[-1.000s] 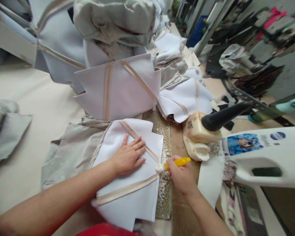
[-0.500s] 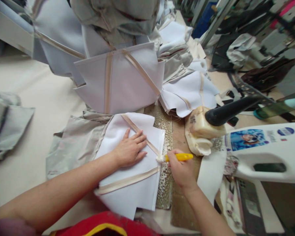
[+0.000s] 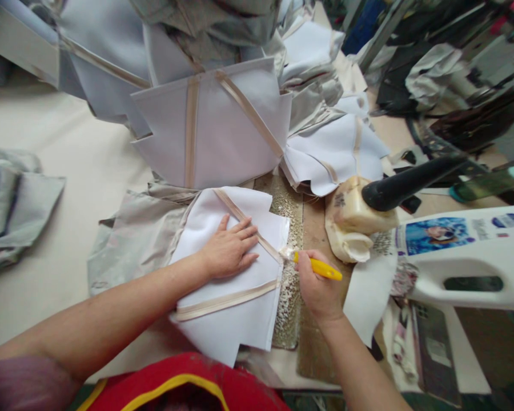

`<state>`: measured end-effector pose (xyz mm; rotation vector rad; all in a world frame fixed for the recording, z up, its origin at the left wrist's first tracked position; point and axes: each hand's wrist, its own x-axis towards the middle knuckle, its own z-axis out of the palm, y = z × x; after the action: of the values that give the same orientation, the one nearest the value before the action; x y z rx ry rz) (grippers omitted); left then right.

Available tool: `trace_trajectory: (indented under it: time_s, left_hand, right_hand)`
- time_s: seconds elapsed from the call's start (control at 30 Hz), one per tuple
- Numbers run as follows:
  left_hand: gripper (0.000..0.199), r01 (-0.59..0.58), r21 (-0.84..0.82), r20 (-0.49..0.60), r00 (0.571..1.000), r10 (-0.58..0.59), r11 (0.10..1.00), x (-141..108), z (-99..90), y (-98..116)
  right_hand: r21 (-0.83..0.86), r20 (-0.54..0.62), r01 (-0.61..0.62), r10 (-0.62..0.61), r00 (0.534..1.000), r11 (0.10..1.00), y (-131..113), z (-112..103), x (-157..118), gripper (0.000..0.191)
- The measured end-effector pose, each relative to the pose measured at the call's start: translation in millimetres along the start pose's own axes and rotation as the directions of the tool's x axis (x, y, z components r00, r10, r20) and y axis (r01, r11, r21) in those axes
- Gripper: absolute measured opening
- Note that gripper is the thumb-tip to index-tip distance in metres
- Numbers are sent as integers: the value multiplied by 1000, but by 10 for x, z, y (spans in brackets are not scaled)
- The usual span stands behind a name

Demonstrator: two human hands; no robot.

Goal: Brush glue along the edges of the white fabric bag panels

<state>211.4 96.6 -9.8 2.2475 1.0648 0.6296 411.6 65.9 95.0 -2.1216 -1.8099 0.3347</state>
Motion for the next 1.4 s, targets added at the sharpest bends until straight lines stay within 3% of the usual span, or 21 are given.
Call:
trace_trajectory:
  time_s: [0.23,0.43,0.67,0.73,0.9,1.03,1.17,1.23,1.4]
  left_hand:
    - [39,-7,13,-28,1000,7,1000,-2,27,-1]
    - [40,-3,14,-34,999,4,1000,0,24,5]
    - [41,-13,18,-40,999,14,1000,4,54,-7]
    - [41,-12,27,-50,999,13,1000,5,65,-8]
    - [41,-20,36,-50,999,22,999,0,58,-4]
    - [41,-17,37,-49,999,19,999,1,44,2]
    - [41,-14,46,-39,999,16,999,5,37,11]
    - [40,-16,52,-41,999,18,999,5,36,14]
    - [40,-23,61,-62,998,27,998,2,41,13]
  right_hand:
    - [33,199,-57,49,979,998,-72,-111,-314,28]
    - [15,60,-26,25,998,1000,-115,-64,-199,30]
    - [68,246,-138,117,962,988,-80,-151,-497,30]
    - [94,215,-139,116,970,986,-48,-169,-494,29]
    - [126,1,-157,158,987,979,-4,-126,-404,26]
    - [120,86,-103,93,992,987,-42,-78,-452,28]
    - [79,-38,-130,133,990,988,-45,-56,-454,24]
    - [81,8,-129,128,992,988,-60,-57,-506,26]
    - [19,128,-214,209,969,977,-138,-82,-990,34]
